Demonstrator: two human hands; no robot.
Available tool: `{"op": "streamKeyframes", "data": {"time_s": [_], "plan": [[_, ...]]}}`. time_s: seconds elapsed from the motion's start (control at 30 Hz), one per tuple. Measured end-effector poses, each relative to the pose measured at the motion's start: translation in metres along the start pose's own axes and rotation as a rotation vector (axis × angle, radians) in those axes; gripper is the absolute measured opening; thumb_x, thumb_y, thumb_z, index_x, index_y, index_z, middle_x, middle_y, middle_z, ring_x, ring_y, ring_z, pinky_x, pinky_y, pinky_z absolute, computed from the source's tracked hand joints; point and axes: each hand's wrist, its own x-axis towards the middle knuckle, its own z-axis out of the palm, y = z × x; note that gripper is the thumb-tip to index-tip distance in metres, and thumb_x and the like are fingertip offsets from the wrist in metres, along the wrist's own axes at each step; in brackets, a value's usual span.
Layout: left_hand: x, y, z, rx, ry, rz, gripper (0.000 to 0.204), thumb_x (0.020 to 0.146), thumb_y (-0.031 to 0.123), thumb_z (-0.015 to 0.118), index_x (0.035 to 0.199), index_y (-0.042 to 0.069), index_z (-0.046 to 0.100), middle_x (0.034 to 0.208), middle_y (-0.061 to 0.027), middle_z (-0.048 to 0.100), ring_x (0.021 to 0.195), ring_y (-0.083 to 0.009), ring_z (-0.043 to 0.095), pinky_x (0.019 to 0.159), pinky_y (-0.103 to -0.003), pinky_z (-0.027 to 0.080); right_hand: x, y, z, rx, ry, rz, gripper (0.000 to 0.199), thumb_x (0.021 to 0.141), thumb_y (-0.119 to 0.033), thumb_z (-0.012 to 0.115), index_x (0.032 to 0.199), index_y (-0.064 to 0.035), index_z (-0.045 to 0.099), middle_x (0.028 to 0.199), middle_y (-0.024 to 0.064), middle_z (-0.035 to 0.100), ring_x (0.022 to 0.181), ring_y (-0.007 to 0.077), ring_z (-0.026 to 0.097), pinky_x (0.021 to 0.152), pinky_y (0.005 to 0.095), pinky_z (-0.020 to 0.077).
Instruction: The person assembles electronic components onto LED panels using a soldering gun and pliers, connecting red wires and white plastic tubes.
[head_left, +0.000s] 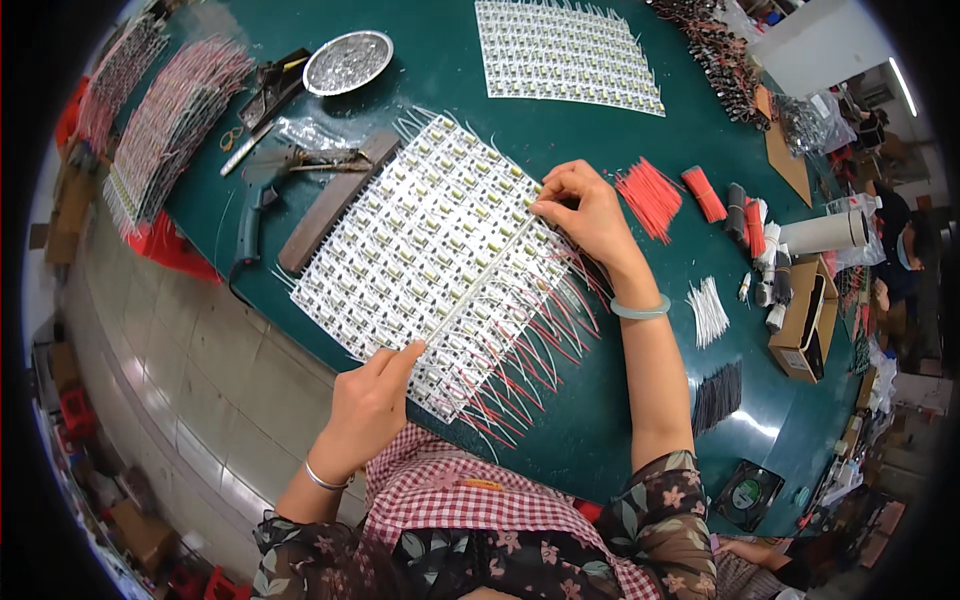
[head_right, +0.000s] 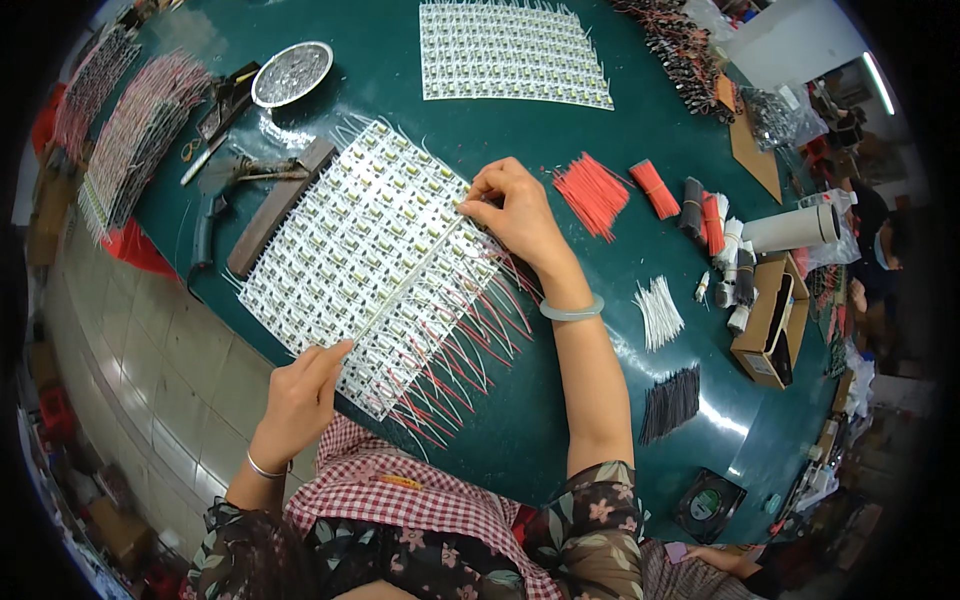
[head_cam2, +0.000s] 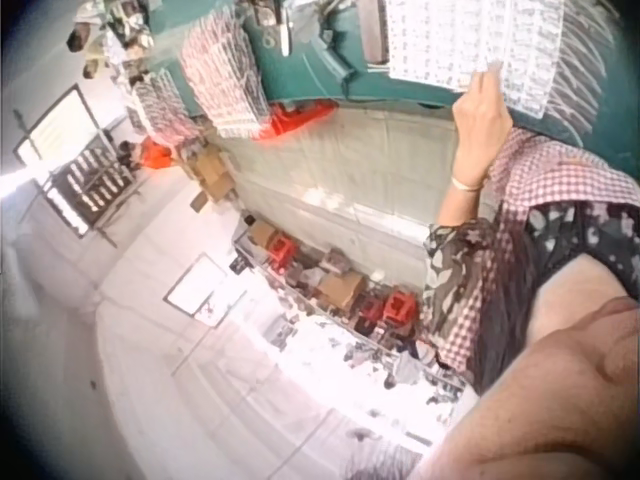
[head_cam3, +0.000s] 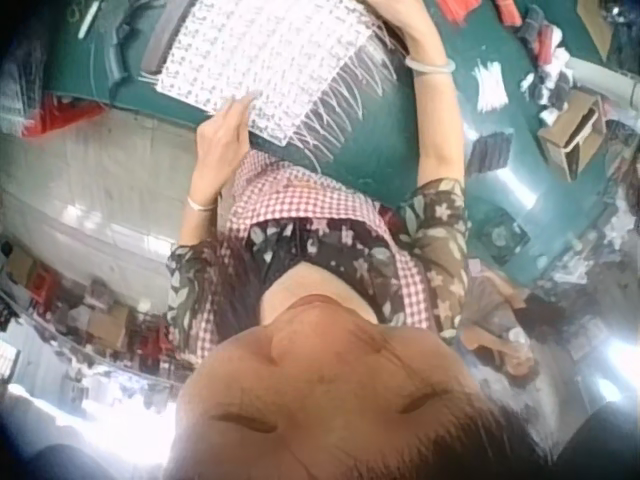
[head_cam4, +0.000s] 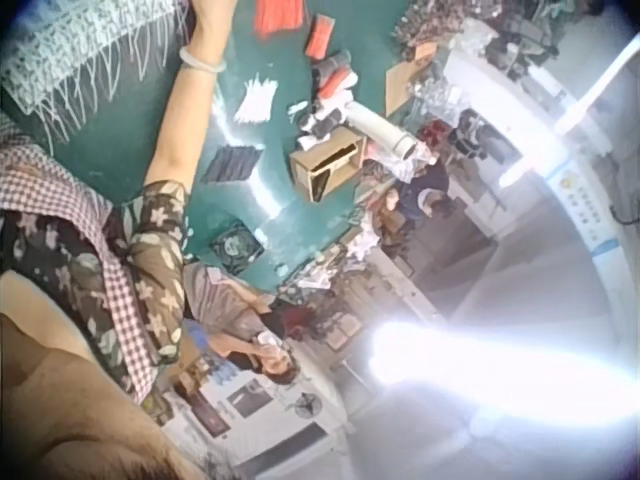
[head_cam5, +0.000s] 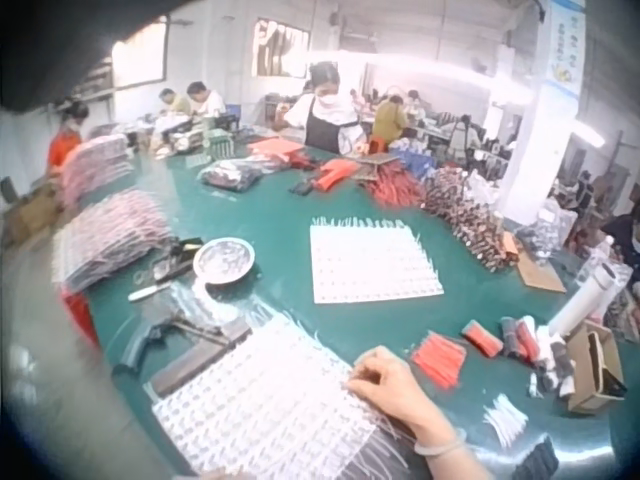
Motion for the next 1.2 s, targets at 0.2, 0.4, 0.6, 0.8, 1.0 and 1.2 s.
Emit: {"op": "streamKeyframes", "data": {"time_s": [0.2, 0.4, 0.6, 0.8, 1.0, 1.2], "plan": [[-0.005, 0.000, -0.005, 0.208, -0.173, -0.006, 0.047, 0.088, -0.003, 0.061, 0.133, 0.007, 0.061, 0.069, -0.0112, 0.050, 0.053, -0.0273, 0.051, 0.049, -0.037, 0.041, -0.005, -0.003, 0.001, 0.035, -0.004, 0.026, 0.016, 0.076, -0.006, 0.080, 0.085, -0.0004, 0.069, 0.096, 0.0059, 0.058, 0.079, 0.0151, 0.059, 0.073, 0.0290, 0.0499], [-0.004, -0.001, -0.006, 0.204, -0.209, 0.026, 0.060, 0.077, -0.007, 0.059, 0.135, 0.007, 0.060, 0.071, -0.0085, 0.048, 0.056, -0.0252, 0.051, 0.049, -0.037, 0.041, -0.010, -0.016, 0.004, -0.100, 0.002, 0.058, 0.024, 0.073, -0.013, 0.084, 0.086, -0.0013, 0.068, 0.097, 0.0074, 0.056, 0.081, 0.0183, 0.056, 0.074, 0.0315, 0.0482], [-0.004, -0.003, -0.008, 0.228, -0.246, 0.078, 0.067, 0.071, -0.006, 0.060, 0.137, 0.005, 0.058, 0.072, -0.0064, 0.047, 0.058, -0.0227, 0.053, 0.050, -0.035, 0.042, -0.013, -0.017, 0.005, -0.095, 0.001, 0.031, 0.029, 0.069, -0.015, 0.087, 0.082, -0.0015, 0.065, 0.102, 0.0080, 0.055, 0.091, 0.0205, 0.056, 0.079, 0.0320, 0.0477], [0.002, -0.001, -0.011, 0.260, -0.353, 0.106, 0.076, 0.069, -0.004, 0.061, 0.143, 0.005, 0.051, 0.075, -0.0050, 0.049, 0.060, -0.0214, 0.055, 0.049, -0.035, 0.042, -0.015, -0.016, 0.004, -0.137, -0.041, -0.007, 0.025, 0.070, -0.013, 0.085, 0.084, -0.0014, 0.067, 0.105, 0.0086, 0.054, 0.096, 0.0222, 0.055, 0.081, 0.0322, 0.0480], [0.025, 0.003, -0.023, 0.348, -0.610, 0.139, 0.087, 0.067, 0.001, 0.062, 0.151, 0.001, 0.038, 0.074, -0.0051, 0.054, 0.054, -0.0223, 0.056, 0.046, -0.035, 0.039, -0.017, -0.019, 0.005, -0.128, -0.048, 0.042, 0.020, 0.073, -0.008, 0.082, 0.085, -0.0012, 0.067, 0.109, 0.0101, 0.052, 0.098, 0.0224, 0.055, 0.083, 0.0322, 0.0487], [0.043, -0.009, -0.022, 0.286, -0.725, 0.284, 0.088, 0.064, 0.002, 0.063, 0.147, -0.011, 0.035, 0.062, -0.0076, 0.055, 0.047, -0.0225, 0.053, 0.042, -0.037, 0.036, -0.018, -0.022, 0.011, -0.094, -0.055, 0.110, 0.018, 0.075, -0.006, 0.080, 0.085, -0.0016, 0.066, 0.115, 0.0114, 0.051, 0.101, 0.0231, 0.054, 0.085, 0.0324, 0.0491]]}}
